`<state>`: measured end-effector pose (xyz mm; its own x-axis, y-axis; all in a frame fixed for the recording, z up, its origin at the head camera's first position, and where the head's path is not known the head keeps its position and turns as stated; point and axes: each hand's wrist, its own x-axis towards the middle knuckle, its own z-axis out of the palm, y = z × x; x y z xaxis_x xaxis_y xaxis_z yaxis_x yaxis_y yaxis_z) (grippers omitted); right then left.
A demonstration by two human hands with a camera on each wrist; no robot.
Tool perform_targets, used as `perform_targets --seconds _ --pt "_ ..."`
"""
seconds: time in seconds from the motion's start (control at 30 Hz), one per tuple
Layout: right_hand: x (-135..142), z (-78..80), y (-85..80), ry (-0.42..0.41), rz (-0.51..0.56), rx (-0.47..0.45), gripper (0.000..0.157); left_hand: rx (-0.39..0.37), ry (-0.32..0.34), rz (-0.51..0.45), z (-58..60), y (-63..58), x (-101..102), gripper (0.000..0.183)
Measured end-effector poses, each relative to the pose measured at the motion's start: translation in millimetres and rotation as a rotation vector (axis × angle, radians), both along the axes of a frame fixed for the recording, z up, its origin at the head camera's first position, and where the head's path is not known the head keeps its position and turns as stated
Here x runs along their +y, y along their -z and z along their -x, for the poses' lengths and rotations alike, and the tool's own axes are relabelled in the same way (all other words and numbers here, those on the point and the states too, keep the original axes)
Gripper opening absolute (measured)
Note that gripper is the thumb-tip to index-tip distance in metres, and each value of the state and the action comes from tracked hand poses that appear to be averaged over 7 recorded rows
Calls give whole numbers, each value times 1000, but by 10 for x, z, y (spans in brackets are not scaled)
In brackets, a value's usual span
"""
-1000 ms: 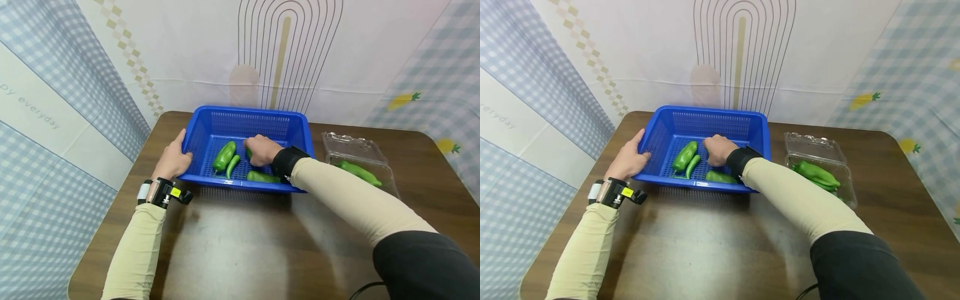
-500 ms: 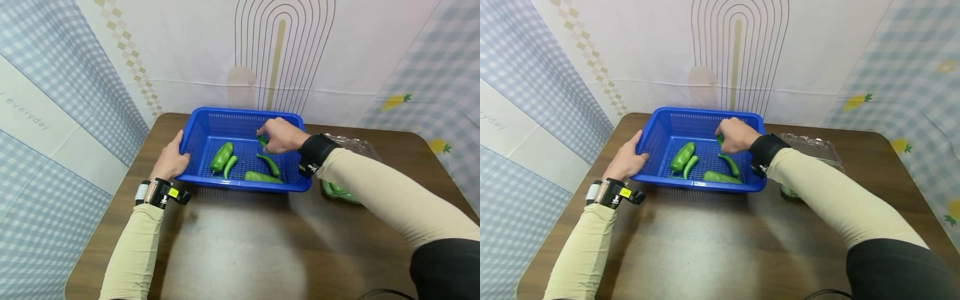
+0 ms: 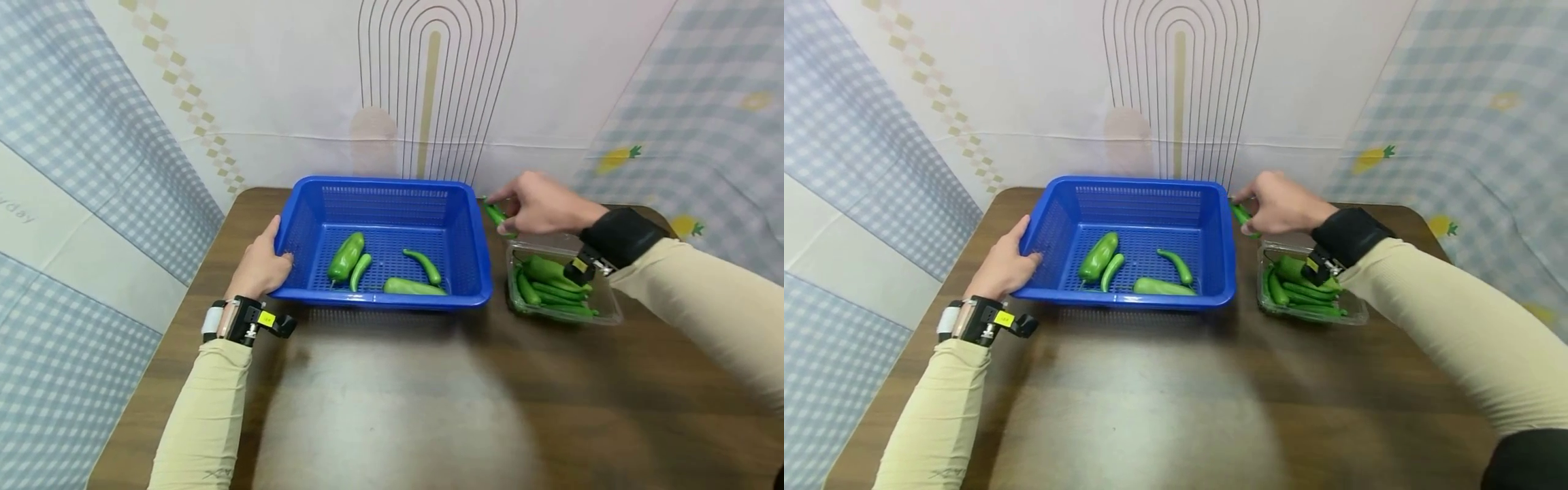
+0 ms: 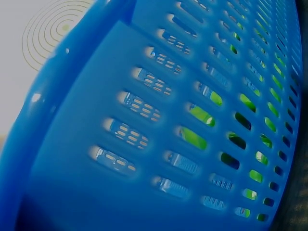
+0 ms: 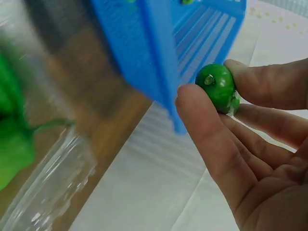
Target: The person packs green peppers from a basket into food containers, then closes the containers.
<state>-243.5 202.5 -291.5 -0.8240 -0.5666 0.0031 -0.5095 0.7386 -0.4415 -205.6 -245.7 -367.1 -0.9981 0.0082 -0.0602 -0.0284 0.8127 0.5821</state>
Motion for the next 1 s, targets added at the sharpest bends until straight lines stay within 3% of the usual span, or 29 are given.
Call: perform_targets --seconds 0.2,0.43,0.57,0.73,1.0 --pt "355 -196 8 55 -5 -143 47 13 5 -8 -1 -13 -11 78" --pt "592 -365 161 -12 -43 -391 45 -10 1 -13 -8 -11 -7 78" --pt "612 -395 283 -16 -35 -477 44 -9 1 -5 -8 -9 -19 78" --pt "529 -374 433 11 -18 -498 42 -11 5 8 -1 5 -33 78" --pt "461 -356 662 53 68 -426 40 3 8 20 20 5 -23 78"
